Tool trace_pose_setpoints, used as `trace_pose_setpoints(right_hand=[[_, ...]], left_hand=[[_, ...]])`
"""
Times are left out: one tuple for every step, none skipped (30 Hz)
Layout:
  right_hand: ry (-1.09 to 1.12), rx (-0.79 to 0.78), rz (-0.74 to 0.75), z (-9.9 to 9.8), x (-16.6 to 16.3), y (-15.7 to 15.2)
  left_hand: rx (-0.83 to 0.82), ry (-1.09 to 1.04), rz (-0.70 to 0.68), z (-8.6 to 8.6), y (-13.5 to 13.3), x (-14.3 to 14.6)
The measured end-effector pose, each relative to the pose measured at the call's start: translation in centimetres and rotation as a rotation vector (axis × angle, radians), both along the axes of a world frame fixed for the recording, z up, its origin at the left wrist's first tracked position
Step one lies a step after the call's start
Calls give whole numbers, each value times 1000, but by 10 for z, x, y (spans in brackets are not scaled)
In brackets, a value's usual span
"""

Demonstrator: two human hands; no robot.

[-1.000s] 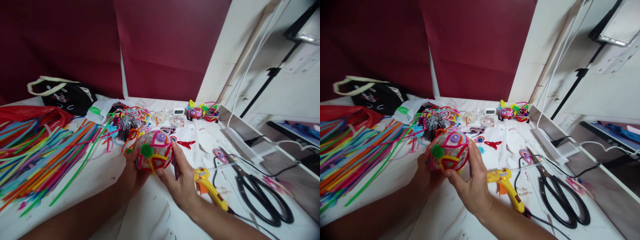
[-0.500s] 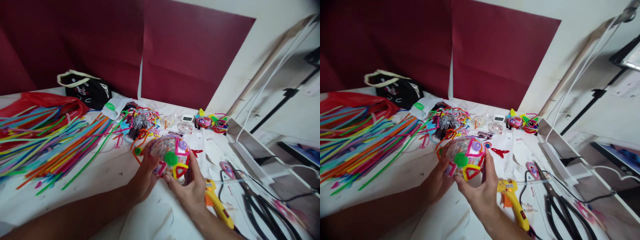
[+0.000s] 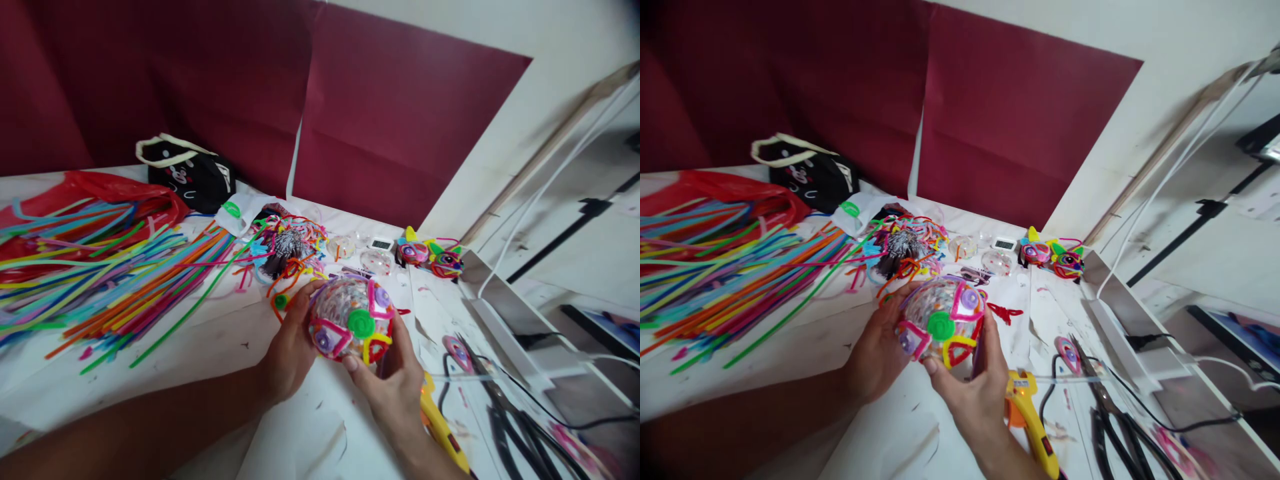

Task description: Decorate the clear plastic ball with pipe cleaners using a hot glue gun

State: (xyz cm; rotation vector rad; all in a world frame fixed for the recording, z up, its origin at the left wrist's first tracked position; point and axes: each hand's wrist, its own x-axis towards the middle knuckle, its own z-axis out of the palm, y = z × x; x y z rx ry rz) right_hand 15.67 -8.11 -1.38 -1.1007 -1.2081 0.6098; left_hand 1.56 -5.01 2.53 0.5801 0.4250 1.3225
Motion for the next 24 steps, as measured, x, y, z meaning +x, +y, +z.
trace_pose_setpoints(right_hand=[[2,-2,-9,0,-1,-1],[2,2,-16,0,-1,-1],[0,8,-19,0,-1,-1],[-3,16,-19,0,-1,-1],[-7,23,-19,0,-1,-1],[-12,28,-17,0,0,-1],[-17,30,-14,0,1,-1],[-24,30,-8,0,2,-1],[-30,29,-3,0,3,-1],[-35,28,3,0,4,-1],[-39,27,7,-1,4,-2],[-42,26,12,-2,5,-2],[-41,21,17,-3,6,-2],[-38,16,22,-4,6,-3],[-33,12,27,-5,7,-3],[-27,8,32,-6,7,-3],[-22,5,36,-7,8,-4],[-20,4,41,-8,9,-4],[-18,4,46,-8,9,-4],[-19,5,52,-8,10,-4],[-19,3,59,-8,10,-5],[-17,6,65,-8,10,-5],[-13,11,68,-8,10,-5],[-8,17,73,-8,10,-6]], left_hand=[[0,10,8,1,0,0],[0,22,16,1,1,0],[2,35,19,2,1,0],[7,46,23,2,2,-1],[15,55,26,2,2,-1],[24,59,26,3,3,-2],[34,62,26,3,4,-2],[42,64,27,4,5,-3],[48,67,27,4,6,-4],[54,72,27,5,7,-6],[59,81,29,6,8,-7],[64,92,33,7,9,-8],[70,105,37,8,9,-9],[76,116,38,10,10,-11],[80,127,37,11,10,-12],[83,137,35,12,11,-13],[85,147,34,13,11,-13],[87,156,34,14,11,-14],[88,165,37,15,11,-15],[89,174,39,16,11,-15],[88,181,41,16,11,-16],[87,185,41,17,12,-17],[85,186,41,17,12,-17],[85,187,42,17,12,-17]])
